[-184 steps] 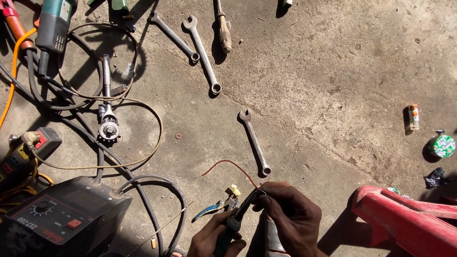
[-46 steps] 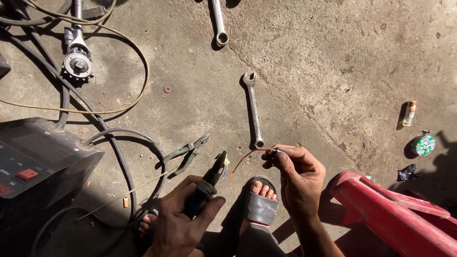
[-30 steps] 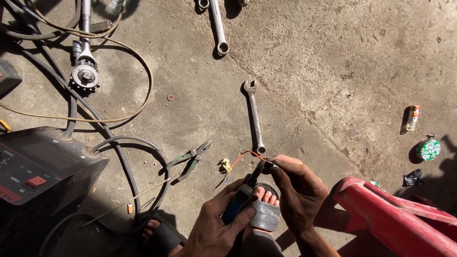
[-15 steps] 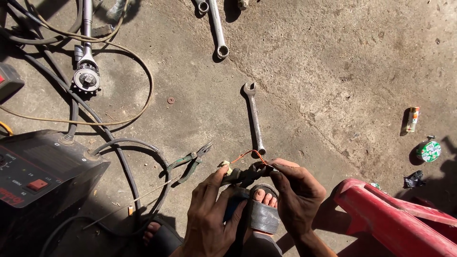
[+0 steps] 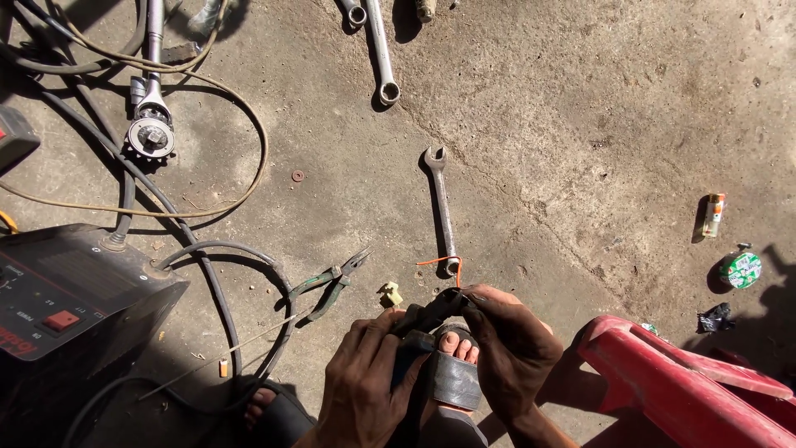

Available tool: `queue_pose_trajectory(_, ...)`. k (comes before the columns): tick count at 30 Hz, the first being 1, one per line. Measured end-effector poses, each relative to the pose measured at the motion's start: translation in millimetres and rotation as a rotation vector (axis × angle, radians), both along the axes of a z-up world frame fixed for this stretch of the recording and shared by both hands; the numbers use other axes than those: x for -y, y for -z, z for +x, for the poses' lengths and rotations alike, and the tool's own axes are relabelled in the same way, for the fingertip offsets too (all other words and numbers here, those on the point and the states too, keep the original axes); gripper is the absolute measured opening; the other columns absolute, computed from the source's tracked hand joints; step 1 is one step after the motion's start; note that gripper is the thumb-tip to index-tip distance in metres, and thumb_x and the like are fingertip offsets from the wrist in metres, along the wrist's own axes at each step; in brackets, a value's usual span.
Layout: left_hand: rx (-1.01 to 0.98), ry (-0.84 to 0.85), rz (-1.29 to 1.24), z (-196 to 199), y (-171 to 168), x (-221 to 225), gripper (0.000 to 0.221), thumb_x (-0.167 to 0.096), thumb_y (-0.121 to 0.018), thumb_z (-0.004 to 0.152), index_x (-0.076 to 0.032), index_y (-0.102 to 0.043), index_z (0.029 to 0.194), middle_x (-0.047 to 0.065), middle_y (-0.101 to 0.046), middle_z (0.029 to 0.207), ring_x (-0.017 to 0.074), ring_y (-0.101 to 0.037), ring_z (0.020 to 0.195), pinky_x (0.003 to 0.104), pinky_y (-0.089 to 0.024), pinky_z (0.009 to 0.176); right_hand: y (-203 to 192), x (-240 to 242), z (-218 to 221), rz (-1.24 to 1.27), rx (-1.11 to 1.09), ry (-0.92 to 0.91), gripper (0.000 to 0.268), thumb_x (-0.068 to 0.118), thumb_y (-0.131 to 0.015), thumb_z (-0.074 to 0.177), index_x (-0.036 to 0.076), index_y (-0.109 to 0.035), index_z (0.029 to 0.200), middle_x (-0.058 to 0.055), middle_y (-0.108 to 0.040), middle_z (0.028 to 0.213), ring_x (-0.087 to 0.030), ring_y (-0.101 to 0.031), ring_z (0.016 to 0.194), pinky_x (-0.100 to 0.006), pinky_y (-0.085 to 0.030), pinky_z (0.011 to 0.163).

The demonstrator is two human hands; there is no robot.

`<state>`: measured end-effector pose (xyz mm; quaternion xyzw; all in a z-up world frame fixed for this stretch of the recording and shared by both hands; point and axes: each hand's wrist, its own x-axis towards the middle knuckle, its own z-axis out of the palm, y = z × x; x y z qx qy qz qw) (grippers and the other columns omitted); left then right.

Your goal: Assembling an electrical wire connector by stripping wire ends and inserting them into a plastic housing

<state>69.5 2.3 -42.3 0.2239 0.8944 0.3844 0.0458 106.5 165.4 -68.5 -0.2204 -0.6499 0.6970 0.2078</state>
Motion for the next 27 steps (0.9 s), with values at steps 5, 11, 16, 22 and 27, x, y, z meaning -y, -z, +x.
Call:
queue_pose_trajectory(5,-0.045,0.044,-0.025,0.2,25.0,14.4,0.035,-0.036,-0.066,0.099,-0.005,-0.06,0.084,0.009,-0.065,0.086,0.0247,-0.065,0.059,0.036,-0.049,0.045,-6.4,6.1,-3.1,0.089,0.061,-0.025,0.01,-0.005,-0.073,0.089,-0.005,-0.072,0.099,-0.017,-0.076,0.1,-0.022,-0.075,0.093,-0.027,-0.065,0.086)
queue_pose_trajectory(11,1.054,-0.268,0.276,-5.5,27.8,12.3,0.034,-0.036,-0.073,0.091,-0.007,-0.071,0.074,0.004,-0.063,0.052,0.0126,-0.06,0.047,0.029,-0.051,0.048,10.1,7.6,-20.4,-0.103,0.091,-0.069,0.016,0.006,-0.068,0.096,-0.008,-0.068,0.105,-0.02,-0.075,0.095,-0.028,-0.079,0.085,-0.034,-0.069,0.08)
queue_pose_trajectory(16,0.806,-0.125,-0.064,-50.6,38.7,40.5,0.032,-0.042,-0.072,0.091,-0.01,-0.072,0.096,0.001,-0.065,0.102,0.0216,-0.065,0.086,0.038,-0.053,0.077,18.5,-14.6,-17.1,-0.385,0.226,-0.044,0.017,0.009,-0.069,0.095,-0.007,-0.069,0.1,-0.024,-0.077,0.091,-0.03,-0.077,0.077,-0.037,-0.065,0.073)
queue_pose_trajectory(22,0.08,-0.023,-0.627,-68.9,140.2,92.9,0.039,-0.051,-0.071,0.088,-0.016,-0.07,0.104,0.011,-0.061,0.125,0.0333,-0.057,0.112,0.052,-0.046,0.088,13.1,-22.6,-14.7,-0.456,0.302,-0.104,0.013,0.003,-0.07,0.093,-0.01,-0.07,0.096,-0.025,-0.074,0.081,-0.022,-0.067,0.065,-0.031,-0.059,0.064)
queue_pose_trajectory(27,0.247,0.003,-0.027,-65.3,30.7,14.3,0.065,-0.035,-0.077,0.088,-0.001,-0.054,0.139,0.02,-0.06,0.143,0.0359,-0.054,0.135,0.045,-0.043,0.113,15.2,-23.8,-9.5,-0.44,0.283,-0.149,0.005,-0.003,-0.07,0.091,-0.007,-0.072,0.092,-0.019,-0.071,0.081,-0.021,-0.068,0.071,-0.027,-0.057,0.059)
